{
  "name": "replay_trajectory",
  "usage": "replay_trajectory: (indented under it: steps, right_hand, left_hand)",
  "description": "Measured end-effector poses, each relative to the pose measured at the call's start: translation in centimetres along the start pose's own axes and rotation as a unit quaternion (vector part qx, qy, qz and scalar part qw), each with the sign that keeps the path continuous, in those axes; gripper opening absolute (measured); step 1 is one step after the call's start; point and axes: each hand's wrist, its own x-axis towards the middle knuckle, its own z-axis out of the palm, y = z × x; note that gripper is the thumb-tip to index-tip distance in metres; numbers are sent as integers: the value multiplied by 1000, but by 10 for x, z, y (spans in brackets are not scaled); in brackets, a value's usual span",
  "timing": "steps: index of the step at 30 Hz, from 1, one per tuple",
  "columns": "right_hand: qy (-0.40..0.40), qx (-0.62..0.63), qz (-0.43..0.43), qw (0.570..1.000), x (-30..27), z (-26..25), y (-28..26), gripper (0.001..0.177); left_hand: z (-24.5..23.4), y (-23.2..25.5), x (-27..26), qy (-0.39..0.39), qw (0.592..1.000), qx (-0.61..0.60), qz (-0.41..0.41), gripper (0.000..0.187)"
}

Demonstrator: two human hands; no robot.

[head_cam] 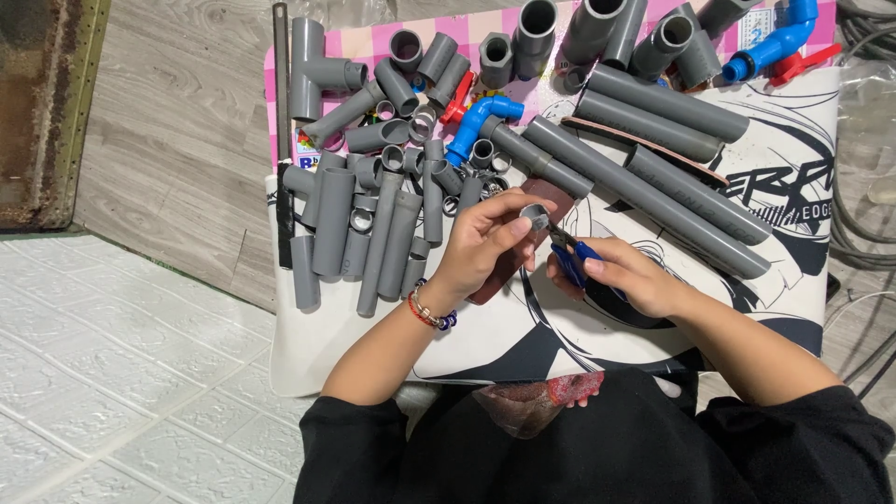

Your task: Trimming and preparing small PVC pipe fittings using pliers in a workshop setting.

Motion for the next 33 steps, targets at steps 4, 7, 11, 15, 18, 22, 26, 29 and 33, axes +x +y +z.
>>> replay_trajectory:
  steps: [4,7,11,15,18,22,26,29,33]
  right_hand:
    - [2,-3,5,1000,0,0,1,41]
    - [2,-5,0,1000,1,1,0,41]
    - [3,-14,-4,1000,-2,0,3,40]
    - [7,-22,-3,1000,-1,2,3,41]
    - [13,2,-5,1000,0,3,3,41]
    - [28,-12,-5,1000,0,3,3,43]
    - [45,-31,-8,998,0,4,5,42]
    - [59,-14,1,998,1,4,11,42]
    - [83,-22,35,996,0,5,9,42]
  left_hand:
    - [-1,-3,-1,1,1000,4,-1,26]
    - [-1,-2,-1,1,1000,4,-1,27]
    - [0,-1,0,3,1000,4,-4,27]
    - [-3,-3,0,7,1000,16,-7,28]
    - [-3,-7,-2,48,998,23,-31,27]
    - [3,-7,0,69,995,44,-54,30]
    - [8,-4,1,74,992,71,-67,32]
    - [4,-8,2,87,990,76,-76,32]
    - [4,-8,4,85,990,78,-87,35]
